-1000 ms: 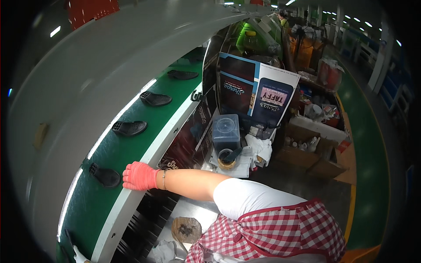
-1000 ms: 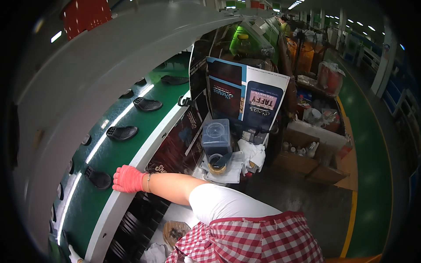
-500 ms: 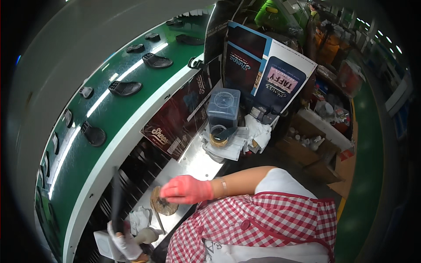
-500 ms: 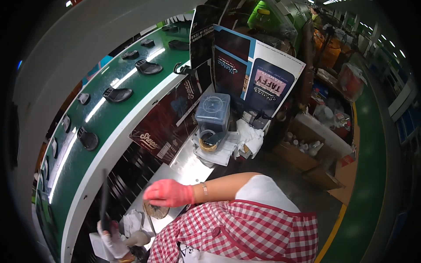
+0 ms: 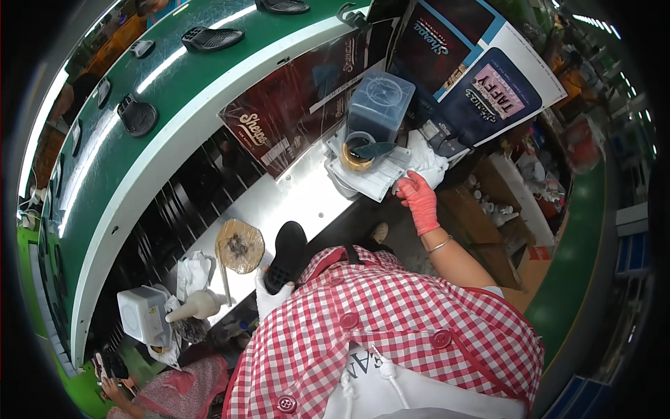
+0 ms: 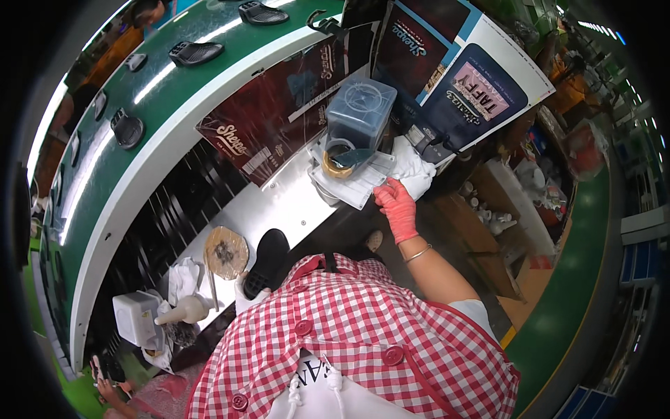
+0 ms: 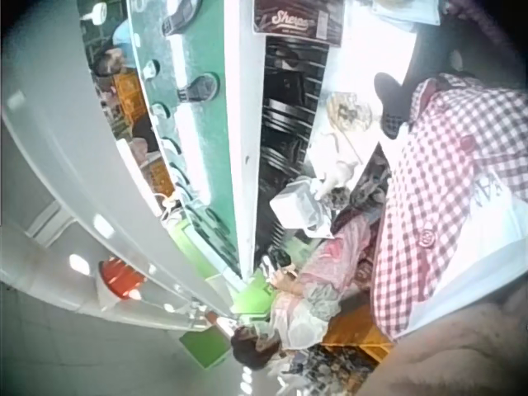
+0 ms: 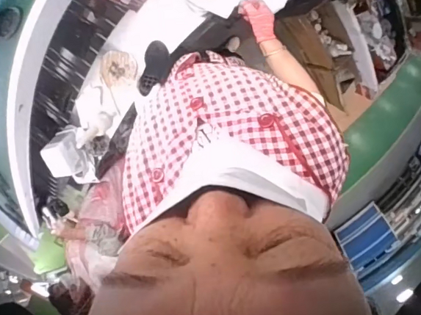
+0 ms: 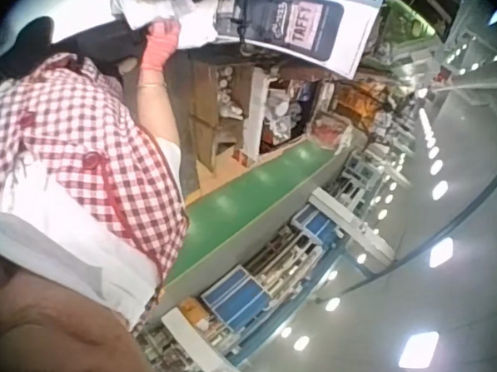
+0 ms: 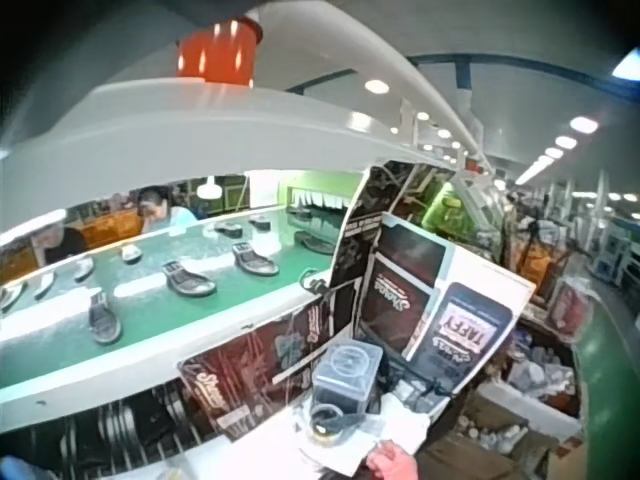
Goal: The person scrubs the soles of black slipper-style shoes using a blue scrubbing tool. They pick up shoes from a green conveyor belt, scrub the textured bottom surface, and place them back on the belt.
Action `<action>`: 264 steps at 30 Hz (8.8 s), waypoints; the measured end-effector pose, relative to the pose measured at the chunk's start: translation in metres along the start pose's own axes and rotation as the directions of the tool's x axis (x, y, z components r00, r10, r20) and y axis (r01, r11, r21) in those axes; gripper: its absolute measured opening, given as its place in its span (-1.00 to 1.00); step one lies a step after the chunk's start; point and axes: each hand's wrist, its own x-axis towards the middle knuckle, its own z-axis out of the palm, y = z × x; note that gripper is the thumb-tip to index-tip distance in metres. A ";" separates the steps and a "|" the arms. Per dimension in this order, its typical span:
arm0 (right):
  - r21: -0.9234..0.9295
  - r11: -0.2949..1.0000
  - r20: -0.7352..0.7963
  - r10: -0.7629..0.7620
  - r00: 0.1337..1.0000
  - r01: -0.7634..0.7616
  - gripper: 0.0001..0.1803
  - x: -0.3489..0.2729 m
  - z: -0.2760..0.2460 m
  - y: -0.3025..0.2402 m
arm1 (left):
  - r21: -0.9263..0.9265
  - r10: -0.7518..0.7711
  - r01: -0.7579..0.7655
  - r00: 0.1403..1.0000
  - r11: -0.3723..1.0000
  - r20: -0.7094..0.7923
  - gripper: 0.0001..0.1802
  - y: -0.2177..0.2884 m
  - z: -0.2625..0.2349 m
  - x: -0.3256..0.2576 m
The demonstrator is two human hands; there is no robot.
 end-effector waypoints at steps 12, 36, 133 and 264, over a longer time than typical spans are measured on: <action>-0.093 0.981 0.107 -0.159 0.981 0.170 -0.56 0.086 0.041 -0.030 | 0.030 -0.063 0.058 0.966 0.998 0.252 -0.29 -0.060 -0.006 0.034; -0.231 0.947 0.238 -0.167 0.957 0.223 -0.75 0.080 0.053 -0.059 | -0.752 0.134 0.332 0.866 0.569 0.483 -0.38 0.141 0.096 0.076; -0.320 0.844 0.931 0.195 0.308 0.431 -0.72 -0.063 0.158 -0.184 | -0.366 -0.082 0.728 0.499 0.579 0.862 -0.21 0.153 0.062 0.081; -0.098 0.978 0.706 -0.063 0.706 0.185 -0.78 -0.085 0.105 -0.150 | -0.755 0.058 0.412 0.859 0.510 0.508 -0.25 0.160 0.085 0.055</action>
